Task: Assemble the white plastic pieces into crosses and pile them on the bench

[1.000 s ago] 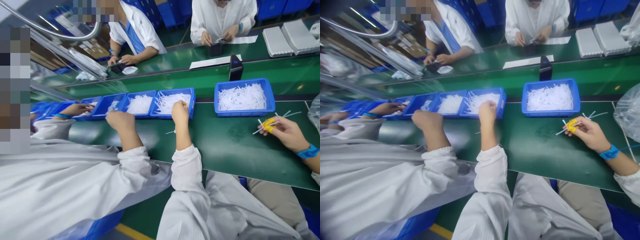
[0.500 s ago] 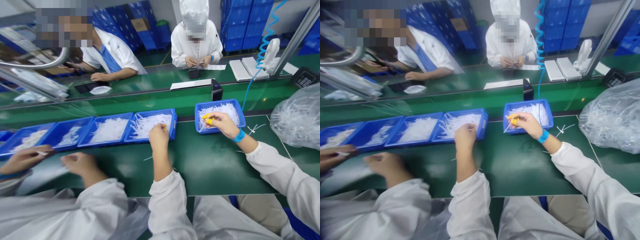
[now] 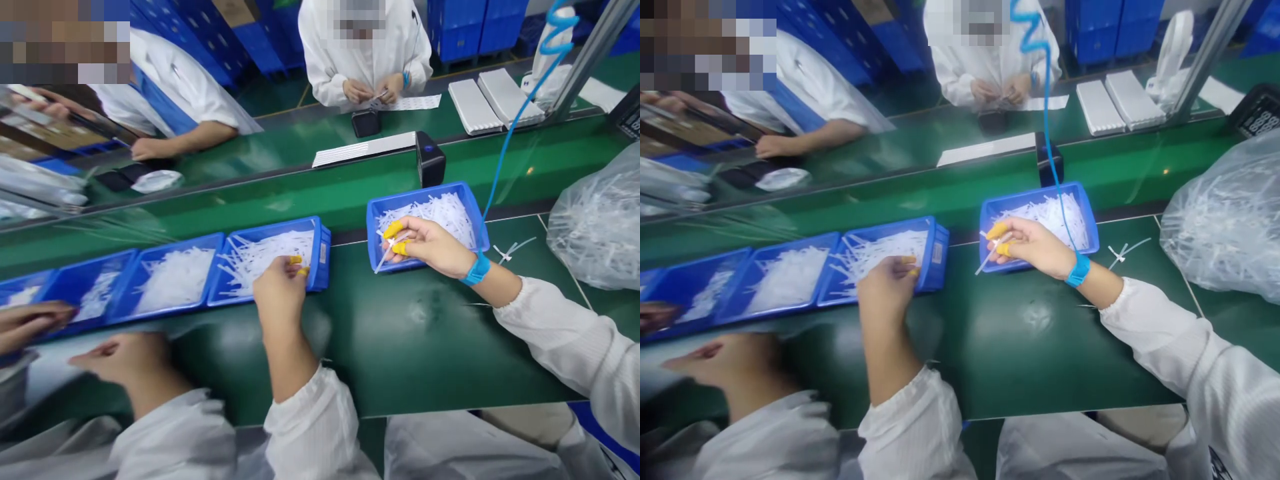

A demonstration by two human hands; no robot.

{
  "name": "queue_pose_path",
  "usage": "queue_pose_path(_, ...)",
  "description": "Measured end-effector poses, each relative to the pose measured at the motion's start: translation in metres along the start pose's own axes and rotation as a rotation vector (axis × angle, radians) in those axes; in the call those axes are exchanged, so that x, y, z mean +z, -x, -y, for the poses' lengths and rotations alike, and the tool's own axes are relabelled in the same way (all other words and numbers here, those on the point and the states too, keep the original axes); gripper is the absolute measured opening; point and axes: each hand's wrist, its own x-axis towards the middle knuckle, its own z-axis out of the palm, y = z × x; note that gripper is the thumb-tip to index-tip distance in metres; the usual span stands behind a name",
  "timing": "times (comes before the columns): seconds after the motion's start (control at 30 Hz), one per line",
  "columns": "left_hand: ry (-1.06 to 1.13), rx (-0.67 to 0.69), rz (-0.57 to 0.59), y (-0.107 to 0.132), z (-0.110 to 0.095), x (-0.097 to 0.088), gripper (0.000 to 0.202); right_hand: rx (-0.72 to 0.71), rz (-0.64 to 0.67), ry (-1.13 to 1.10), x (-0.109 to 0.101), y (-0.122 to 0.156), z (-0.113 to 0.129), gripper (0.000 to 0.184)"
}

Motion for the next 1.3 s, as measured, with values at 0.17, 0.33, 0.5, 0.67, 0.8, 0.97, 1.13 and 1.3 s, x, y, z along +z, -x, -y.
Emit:
queue_pose_path(0.17, 0.146, -0.007, -0.124, 0.006, 0.004, 0.0, 0.02, -0.029, 0.024, 0.017, 0.003, 0.0, 0.002, 0.026)
queue_pose_path(0.33, 0.317, -0.006, -0.334, 0.013, -0.002, -0.001, 0.025, -0.03, 0.016, 0.012, 0.003, 0.0, 0.001, 0.02)
queue_pose_path(0.5, 0.555, 0.212, -0.547, 0.029, -0.034, 0.01, 0.03, -0.004, 0.022, -0.063, 0.003, -0.002, -0.003, 0.015)
queue_pose_path(0.67, 0.922, 0.469, -0.534, 0.057, -0.07, 0.041, 0.024, 0.005, 0.083, -0.088, 0.0, -0.004, -0.007, 0.029)
queue_pose_path(0.8, 1.021, 0.494, -0.298, 0.079, -0.08, 0.065, 0.022, -0.029, 0.181, -0.044, -0.002, -0.005, -0.009, 0.022)
queue_pose_path(0.97, 1.137, 0.438, -0.178, 0.089, -0.077, 0.077, 0.025, -0.019, 0.201, 0.018, -0.002, -0.005, -0.007, 0.016)
queue_pose_path(1.13, 1.199, 0.426, -0.208, 0.089, -0.08, 0.071, 0.024, -0.022, 0.183, 0.017, -0.003, -0.005, -0.007, 0.022)
queue_pose_path(1.3, 1.183, 0.388, -0.191, 0.093, -0.086, 0.064, 0.023, -0.066, 0.193, -0.003, -0.004, -0.005, -0.009, 0.026)
